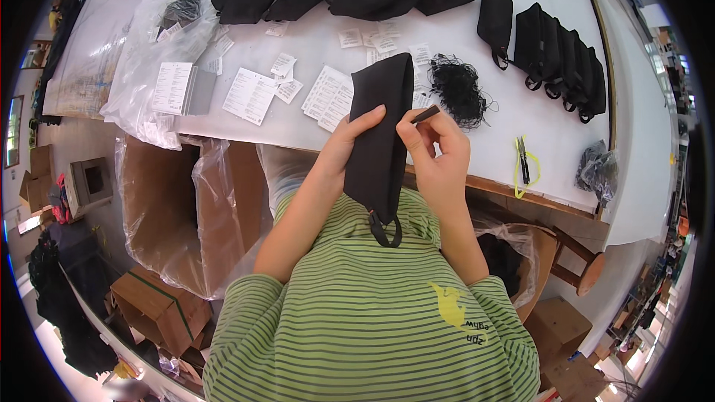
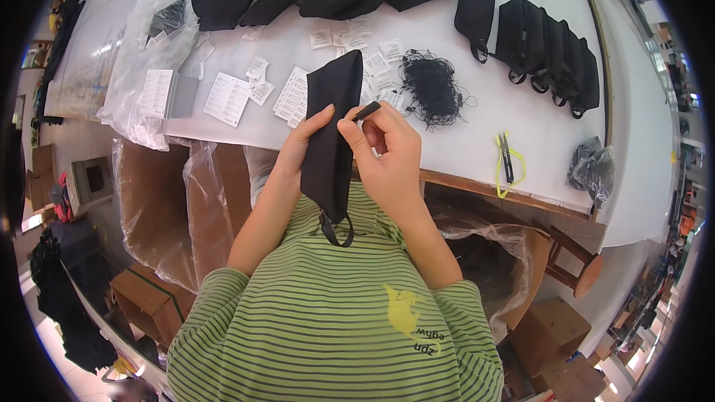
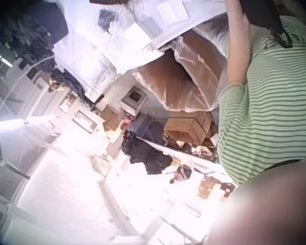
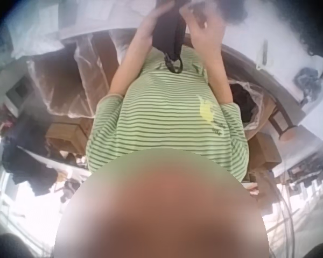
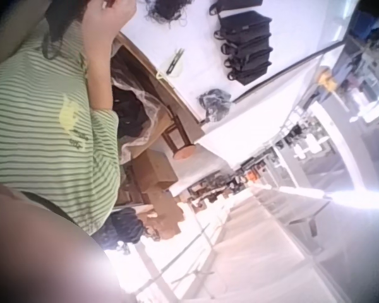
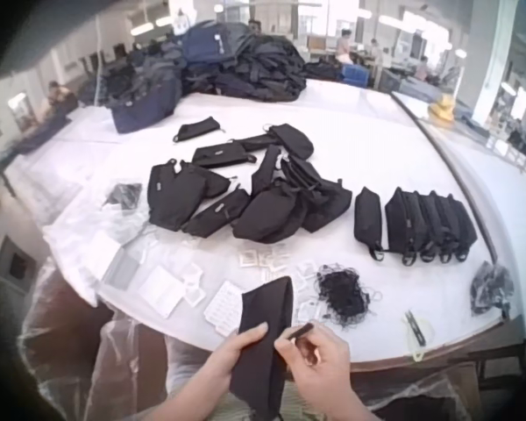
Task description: Checking, inserting booklets into, and packing black fabric pouches into a larger shipping container.
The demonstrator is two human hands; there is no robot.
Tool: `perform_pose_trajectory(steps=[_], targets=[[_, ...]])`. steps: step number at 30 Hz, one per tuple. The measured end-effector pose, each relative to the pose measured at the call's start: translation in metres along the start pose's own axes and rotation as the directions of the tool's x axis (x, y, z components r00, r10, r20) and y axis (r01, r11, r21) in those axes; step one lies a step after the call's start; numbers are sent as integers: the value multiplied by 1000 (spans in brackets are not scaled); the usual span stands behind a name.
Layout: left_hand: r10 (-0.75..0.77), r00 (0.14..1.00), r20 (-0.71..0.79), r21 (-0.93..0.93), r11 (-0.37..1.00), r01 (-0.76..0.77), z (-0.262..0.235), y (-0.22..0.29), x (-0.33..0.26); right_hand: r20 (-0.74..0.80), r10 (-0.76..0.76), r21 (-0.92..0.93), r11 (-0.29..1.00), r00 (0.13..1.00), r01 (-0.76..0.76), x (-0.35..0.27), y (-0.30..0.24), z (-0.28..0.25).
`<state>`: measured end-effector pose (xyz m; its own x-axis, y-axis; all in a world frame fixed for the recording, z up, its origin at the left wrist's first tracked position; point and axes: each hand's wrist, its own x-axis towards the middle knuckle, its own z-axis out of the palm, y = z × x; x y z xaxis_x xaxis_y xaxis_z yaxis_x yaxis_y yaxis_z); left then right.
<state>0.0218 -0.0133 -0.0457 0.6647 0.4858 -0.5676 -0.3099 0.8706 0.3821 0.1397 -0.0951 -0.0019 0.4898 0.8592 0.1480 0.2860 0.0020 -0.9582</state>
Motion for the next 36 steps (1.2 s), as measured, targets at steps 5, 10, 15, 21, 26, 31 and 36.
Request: perform_pose_trajectory(steps=[5, 10, 15, 21, 26, 31, 36], targets=[[-75, 996, 42, -198, 977, 82, -10, 13, 7, 200, 17, 12, 1000, 980, -20, -21, -6, 1], [14, 997, -73, -153, 988, -25, -19, 14, 10, 285, 157, 108, 975, 946, -194, -23, -4, 6], [55, 998, 41, -209, 977, -46, -24, 12, 10, 235, 82, 105, 988, 969, -109, -16, -2, 11], [48, 998, 49, -95, 995, -43, -36, -1, 1, -35, -20, 20, 1000, 999, 20, -8, 15, 11], [-9, 999, 52, -89, 996, 14, -39, -9, -15, 169, -35, -32, 999, 985, 41, -6, 17, -6], [8, 995, 98, -48, 999, -3, -38, 4, -17, 327, -36, -20, 999, 944, 45, -5, 5, -20], [-44, 976, 212, 58, 998, 33, -41, -1, -18, 323, -128, -5, 991, 938, 137, -7, 7, -21]])
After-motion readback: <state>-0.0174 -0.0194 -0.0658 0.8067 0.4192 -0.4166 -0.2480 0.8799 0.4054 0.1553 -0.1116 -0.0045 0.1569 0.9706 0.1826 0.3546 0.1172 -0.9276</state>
